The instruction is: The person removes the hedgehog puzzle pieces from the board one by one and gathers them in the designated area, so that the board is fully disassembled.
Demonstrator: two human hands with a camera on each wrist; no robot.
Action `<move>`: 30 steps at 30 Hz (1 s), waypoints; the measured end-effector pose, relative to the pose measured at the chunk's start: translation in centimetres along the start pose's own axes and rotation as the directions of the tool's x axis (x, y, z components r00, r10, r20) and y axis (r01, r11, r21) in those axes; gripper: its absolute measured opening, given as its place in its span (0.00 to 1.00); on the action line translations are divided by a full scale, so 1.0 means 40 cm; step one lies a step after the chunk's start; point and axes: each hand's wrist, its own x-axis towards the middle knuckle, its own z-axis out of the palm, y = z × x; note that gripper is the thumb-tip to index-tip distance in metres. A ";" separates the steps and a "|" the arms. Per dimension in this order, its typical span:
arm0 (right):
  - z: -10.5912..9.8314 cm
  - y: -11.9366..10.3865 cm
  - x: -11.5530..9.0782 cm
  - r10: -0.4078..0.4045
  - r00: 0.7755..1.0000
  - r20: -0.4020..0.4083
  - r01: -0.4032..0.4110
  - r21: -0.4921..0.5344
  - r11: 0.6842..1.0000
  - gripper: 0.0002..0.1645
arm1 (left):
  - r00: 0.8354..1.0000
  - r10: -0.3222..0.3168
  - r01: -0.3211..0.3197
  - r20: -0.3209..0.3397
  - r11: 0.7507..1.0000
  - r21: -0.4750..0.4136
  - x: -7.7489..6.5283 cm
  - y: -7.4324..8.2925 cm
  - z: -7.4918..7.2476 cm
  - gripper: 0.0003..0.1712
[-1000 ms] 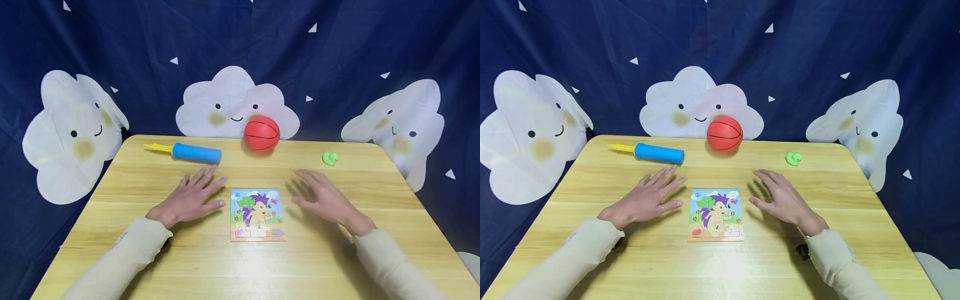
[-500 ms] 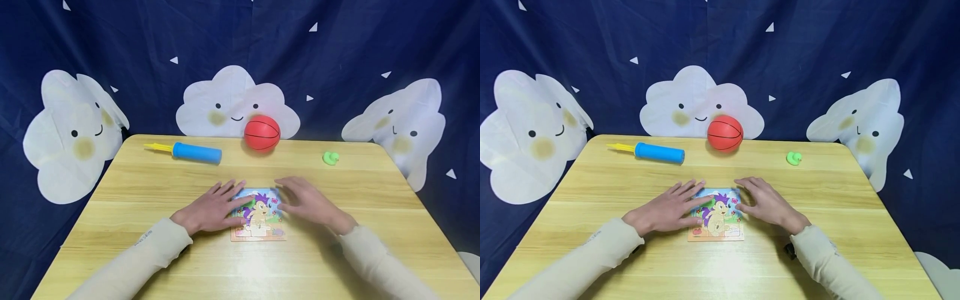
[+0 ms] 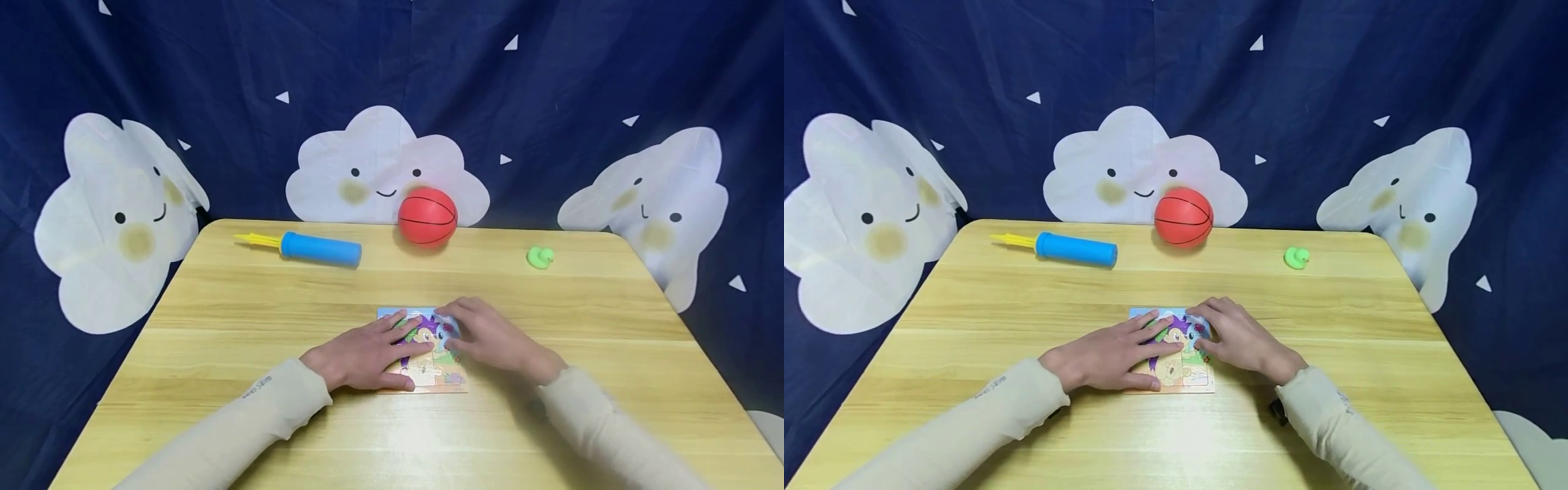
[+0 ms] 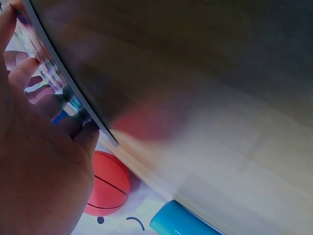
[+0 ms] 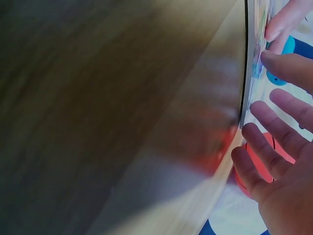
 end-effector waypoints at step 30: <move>-0.010 -0.017 0.055 0.001 0.999 0.053 0.000 -0.017 1.000 0.34 | 1.000 0.007 -0.007 -0.018 1.000 -0.011 0.000 -0.003 0.008 0.39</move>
